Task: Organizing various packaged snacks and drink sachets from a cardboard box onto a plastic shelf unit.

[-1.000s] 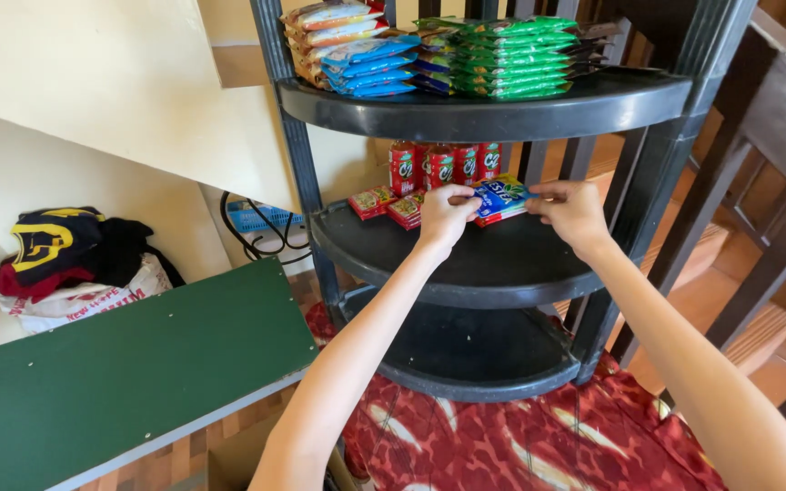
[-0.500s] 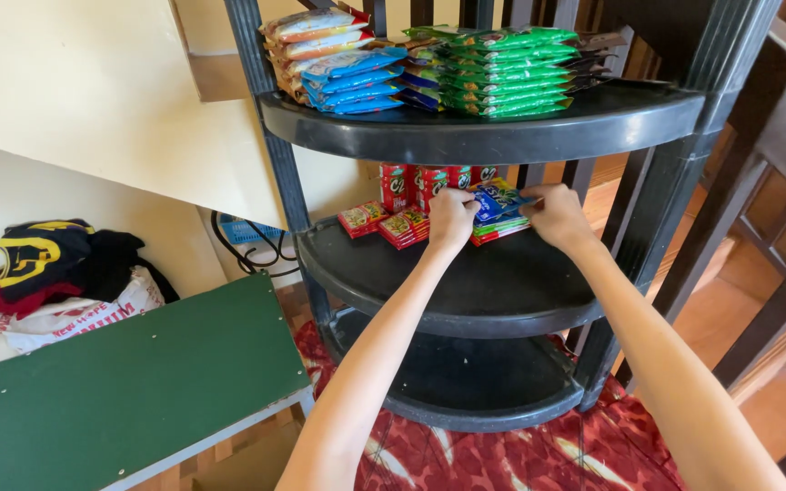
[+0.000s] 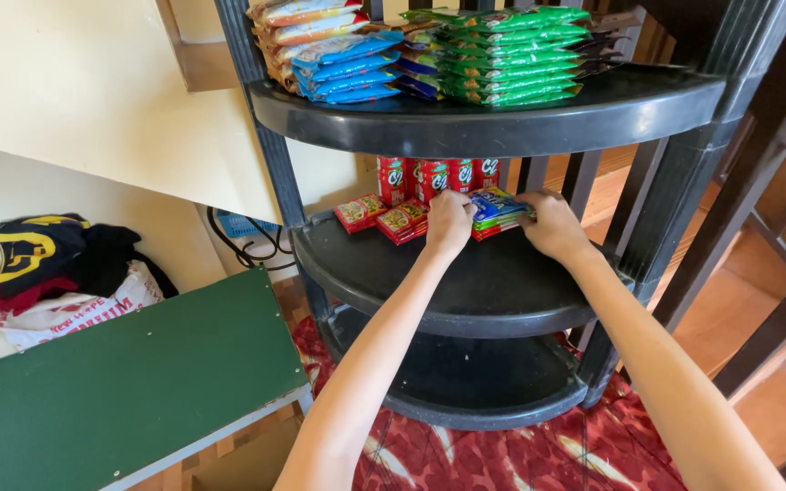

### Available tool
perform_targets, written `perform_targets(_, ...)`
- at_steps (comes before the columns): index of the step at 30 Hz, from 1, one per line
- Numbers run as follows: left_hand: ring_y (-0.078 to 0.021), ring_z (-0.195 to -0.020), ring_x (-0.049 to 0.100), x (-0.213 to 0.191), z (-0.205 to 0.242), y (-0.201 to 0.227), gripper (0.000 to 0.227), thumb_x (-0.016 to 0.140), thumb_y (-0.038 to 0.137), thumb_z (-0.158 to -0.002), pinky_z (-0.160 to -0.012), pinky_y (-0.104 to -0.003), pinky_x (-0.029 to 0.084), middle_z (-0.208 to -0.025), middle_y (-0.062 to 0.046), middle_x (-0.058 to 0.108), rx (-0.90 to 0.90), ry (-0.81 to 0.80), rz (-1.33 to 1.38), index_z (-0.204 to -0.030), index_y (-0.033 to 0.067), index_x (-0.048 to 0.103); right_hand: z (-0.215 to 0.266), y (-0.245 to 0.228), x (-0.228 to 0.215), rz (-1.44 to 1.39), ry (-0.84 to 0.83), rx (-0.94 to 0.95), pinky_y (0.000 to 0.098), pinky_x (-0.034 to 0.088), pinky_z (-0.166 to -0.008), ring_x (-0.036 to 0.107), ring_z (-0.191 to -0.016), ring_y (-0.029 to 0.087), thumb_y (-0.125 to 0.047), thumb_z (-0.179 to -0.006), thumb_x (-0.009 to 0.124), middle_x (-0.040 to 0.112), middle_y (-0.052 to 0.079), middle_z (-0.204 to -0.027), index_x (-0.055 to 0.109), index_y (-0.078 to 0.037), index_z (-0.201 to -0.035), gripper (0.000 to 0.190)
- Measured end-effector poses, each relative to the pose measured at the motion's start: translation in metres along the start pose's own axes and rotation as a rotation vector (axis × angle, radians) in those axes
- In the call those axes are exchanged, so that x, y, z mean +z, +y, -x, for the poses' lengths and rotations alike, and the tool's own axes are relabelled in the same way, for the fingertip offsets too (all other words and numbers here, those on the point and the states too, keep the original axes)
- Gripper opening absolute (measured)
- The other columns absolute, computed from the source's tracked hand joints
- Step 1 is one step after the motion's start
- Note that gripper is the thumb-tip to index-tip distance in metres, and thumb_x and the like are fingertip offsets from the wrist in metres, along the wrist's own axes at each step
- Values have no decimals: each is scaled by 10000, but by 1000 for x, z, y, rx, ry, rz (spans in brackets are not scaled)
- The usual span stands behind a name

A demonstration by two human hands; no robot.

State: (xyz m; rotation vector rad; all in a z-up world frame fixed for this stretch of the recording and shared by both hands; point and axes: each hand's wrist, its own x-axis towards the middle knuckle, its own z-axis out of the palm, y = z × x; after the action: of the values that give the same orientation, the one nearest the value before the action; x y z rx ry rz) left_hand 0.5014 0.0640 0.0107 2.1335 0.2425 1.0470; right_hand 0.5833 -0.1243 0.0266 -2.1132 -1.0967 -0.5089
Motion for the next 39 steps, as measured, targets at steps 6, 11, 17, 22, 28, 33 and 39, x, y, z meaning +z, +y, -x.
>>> perform_targets(6, -399, -867, 733, -4, 3, 6, 124, 725, 95, -870, -795, -468, 587, -901, -243, 739, 3, 5, 33, -925, -7, 769, 6, -21, -6, 23, 49, -106, 453, 490, -1029, 609, -1174, 422, 58, -809, 647, 622, 250, -1266, 717, -56, -1220, 432)
perform_targets(11, -389, -864, 740, -6, 3, 7, 139, 722, 108, -876, -784, -465, 595, -929, -235, 741, 6, 1, 19, -932, -12, 763, 5, -25, -11, -3, -9, -70, 446, 491, -1025, 604, -1179, 417, 80, -819, 622, 606, 248, -1277, 720, -68, -1222, 440)
perform_targets(17, -385, -872, 740, -18, 4, 17, 155, 693, 125, -920, -796, -463, 590, -947, -230, 748, 25, 9, 13, -939, -1, 781, 6, -36, -25, -15, -11, -86, 443, 506, -1006, 623, -1149, 418, 69, -808, 653, 622, 240, -1259, 704, -45, -1234, 444)
perform_targets(22, -358, -859, 750, -37, 15, 35, 143, 702, 128, -911, -791, -439, 592, -925, -206, 759, 82, 30, 39, -939, 18, 790, 21, -78, -41, -65, 27, -97, 437, 529, -942, 653, -1077, 404, 10, -818, 702, 642, 231, -1188, 692, -17, -1209, 393)
perform_targets(28, -209, -727, 747, -91, 77, 75, 129, 724, 109, -886, -687, -330, 576, -802, -127, 762, 140, -15, 274, -950, 8, 771, 73, -159, -52, -99, 167, -190, 442, 531, -850, 665, -969, 371, -83, -911, 752, 692, 187, -1003, 721, 12, -1046, 168)
perform_targets(33, -63, -646, 592, -160, 163, 95, 115, 747, 94, -902, -600, -239, 490, -770, -52, 717, 71, -57, 387, -975, 6, 762, 138, -221, -56, -213, 170, -254, 414, 519, -826, 659, -936, 341, -74, -901, 747, 699, 156, -959, 711, 11, -986, 125)
perform_targets(39, -35, -734, 617, -219, 272, 72, 101, 757, 77, -931, -640, -208, 489, -850, 0, 710, -52, -150, 546, -998, 5, 737, 232, -298, -46, -320, 71, -214, 398, 525, -832, 659, -938, 326, -53, -870, 748, 689, 141, -966, 695, 9, -991, 146)
